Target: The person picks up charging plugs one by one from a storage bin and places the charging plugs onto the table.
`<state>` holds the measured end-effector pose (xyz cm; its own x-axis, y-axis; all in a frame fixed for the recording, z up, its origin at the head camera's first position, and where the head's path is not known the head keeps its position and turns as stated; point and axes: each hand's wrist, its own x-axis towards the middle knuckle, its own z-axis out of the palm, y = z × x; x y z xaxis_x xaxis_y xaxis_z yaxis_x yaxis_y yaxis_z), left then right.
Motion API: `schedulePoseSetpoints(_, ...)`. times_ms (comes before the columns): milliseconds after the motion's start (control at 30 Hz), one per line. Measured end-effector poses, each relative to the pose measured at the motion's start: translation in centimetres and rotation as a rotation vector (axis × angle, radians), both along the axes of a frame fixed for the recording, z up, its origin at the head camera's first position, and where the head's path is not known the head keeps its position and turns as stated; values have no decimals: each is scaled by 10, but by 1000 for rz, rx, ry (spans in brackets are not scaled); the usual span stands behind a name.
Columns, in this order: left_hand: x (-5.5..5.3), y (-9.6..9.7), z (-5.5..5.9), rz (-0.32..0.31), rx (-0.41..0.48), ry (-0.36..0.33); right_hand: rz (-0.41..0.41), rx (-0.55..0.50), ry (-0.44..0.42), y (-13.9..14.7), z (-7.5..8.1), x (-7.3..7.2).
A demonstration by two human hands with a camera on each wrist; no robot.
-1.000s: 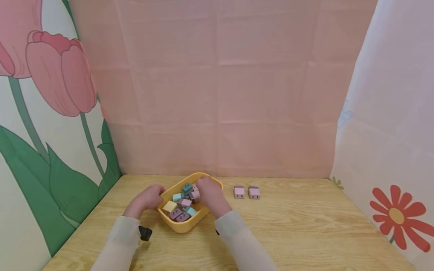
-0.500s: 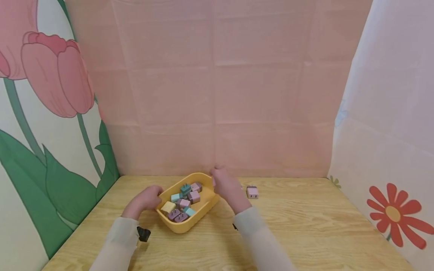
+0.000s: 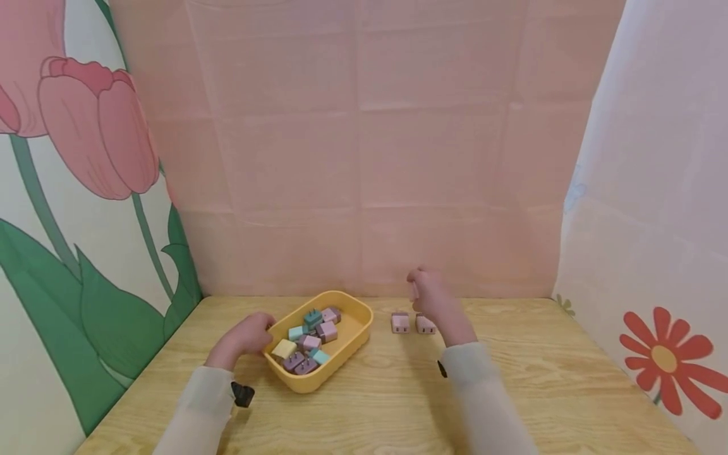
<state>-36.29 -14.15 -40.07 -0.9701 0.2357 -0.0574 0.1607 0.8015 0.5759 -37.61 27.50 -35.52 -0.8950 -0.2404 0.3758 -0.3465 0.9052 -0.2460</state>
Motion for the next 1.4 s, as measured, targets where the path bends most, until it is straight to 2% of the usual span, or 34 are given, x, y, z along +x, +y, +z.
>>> schedulePoseSetpoints(200,-1,1,-2,9,-4,-3,-42,6,-2,34,-5,1)
schedulePoseSetpoints(533,-3,2,-2,2,6,-1,-66,8,-15,65,-20,-10)
schedulePoseSetpoints(733,-2,2,-1,5,-24,16,-72,-3,-77,73,-27,-14)
schedulePoseSetpoints(1067,1,2,1,0,-12,6,-73,-10,-178,83,-42,-19)
schedulePoseSetpoints(1300,1,2,1,1,-20,9,-36,3,-183,85,-52,-23)
schedulePoseSetpoints(1400,1,2,2,-4,-23,11,-39,3,-213,85,-54,-23)
